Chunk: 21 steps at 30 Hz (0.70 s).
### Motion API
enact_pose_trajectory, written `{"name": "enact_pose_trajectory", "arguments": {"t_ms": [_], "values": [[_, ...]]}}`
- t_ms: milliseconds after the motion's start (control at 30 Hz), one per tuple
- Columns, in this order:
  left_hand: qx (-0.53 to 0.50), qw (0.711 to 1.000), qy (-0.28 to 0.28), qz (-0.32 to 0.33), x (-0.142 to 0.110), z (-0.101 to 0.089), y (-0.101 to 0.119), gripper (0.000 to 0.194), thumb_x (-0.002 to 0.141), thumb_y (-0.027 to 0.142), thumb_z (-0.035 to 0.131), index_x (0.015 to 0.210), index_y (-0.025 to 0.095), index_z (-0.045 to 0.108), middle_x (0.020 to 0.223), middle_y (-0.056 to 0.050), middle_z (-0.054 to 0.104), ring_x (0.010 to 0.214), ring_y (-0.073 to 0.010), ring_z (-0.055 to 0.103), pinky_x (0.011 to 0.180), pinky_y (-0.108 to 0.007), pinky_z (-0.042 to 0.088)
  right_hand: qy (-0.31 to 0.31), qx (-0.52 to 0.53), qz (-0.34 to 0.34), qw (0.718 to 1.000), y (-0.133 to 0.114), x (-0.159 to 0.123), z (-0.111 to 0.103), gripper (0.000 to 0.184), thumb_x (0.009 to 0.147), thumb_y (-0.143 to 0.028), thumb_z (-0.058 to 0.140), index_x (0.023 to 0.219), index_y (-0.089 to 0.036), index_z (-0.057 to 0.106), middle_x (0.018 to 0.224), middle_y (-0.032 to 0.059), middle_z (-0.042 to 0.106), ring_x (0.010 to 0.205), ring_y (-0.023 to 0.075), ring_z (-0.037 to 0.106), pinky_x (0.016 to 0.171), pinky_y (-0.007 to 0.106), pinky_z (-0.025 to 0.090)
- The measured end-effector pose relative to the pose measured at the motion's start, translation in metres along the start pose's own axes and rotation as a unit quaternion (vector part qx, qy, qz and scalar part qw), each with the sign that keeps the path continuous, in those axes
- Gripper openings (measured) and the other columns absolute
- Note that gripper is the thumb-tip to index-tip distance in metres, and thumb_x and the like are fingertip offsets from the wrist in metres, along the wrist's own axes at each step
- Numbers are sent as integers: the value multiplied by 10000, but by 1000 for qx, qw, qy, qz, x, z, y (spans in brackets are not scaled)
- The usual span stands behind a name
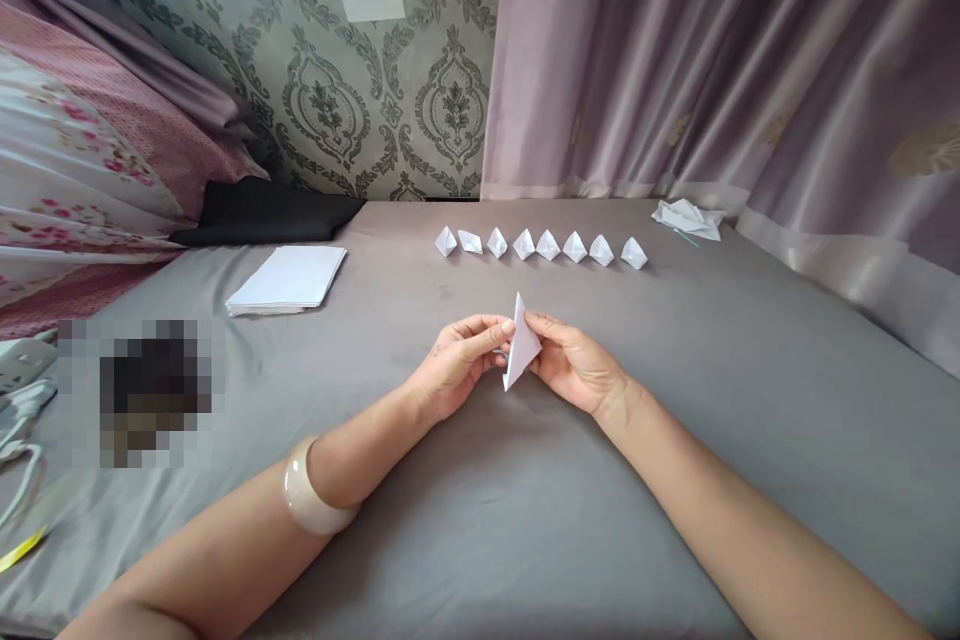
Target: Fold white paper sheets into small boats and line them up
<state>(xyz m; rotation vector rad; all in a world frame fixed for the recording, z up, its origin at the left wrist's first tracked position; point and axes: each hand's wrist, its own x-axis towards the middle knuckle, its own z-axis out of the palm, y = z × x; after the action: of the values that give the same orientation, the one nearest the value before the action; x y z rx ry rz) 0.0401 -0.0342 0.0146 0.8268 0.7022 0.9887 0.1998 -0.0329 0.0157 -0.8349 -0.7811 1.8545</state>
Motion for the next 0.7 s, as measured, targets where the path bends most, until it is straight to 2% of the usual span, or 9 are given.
{"name": "enact_pose_trajectory", "arguments": {"t_ms": [200, 367, 533, 700], "values": [[-9, 1000, -15, -25, -1, 0, 0, 247, 676, 326, 795, 790, 131, 696, 709, -16, 620, 636, -86, 547, 645, -237, 427, 7, -19, 5, 1000, 1, 0, -1, 175, 736, -355, 711, 768, -188, 669, 757, 12, 630, 764, 167, 581, 779, 330, 488], [-14, 999, -36, -27, -2, 0, 0, 227, 694, 321, 781, 796, 131, 711, 696, -13, 612, 629, -77, 532, 650, -234, 420, -23, -10, -2, 1000, 1, 1, -3, 188, 734, -371, 716, 769, -193, 670, 738, -9, 623, 729, 145, 572, 765, 317, 466], [66, 997, 4, 38, -5, 3, 1, 229, 741, 356, 728, 779, 131, 704, 698, -23, 630, 651, -97, 545, 658, -236, 431, -17, -21, -13, 1000, -1, -1, -1, 190, 727, -373, 727, 762, -189, 693, 755, 4, 644, 744, 148, 568, 764, 310, 445], [184, 978, 24, 94, -5, 0, 1, 287, 736, 376, 714, 898, 142, 677, 794, -42, 670, 724, -144, 598, 705, -258, 463, 20, -124, -64, 990, -3, -4, 1, 222, 717, -411, 732, 728, -190, 709, 719, -6, 635, 717, 130, 533, 746, 281, 419]]}}
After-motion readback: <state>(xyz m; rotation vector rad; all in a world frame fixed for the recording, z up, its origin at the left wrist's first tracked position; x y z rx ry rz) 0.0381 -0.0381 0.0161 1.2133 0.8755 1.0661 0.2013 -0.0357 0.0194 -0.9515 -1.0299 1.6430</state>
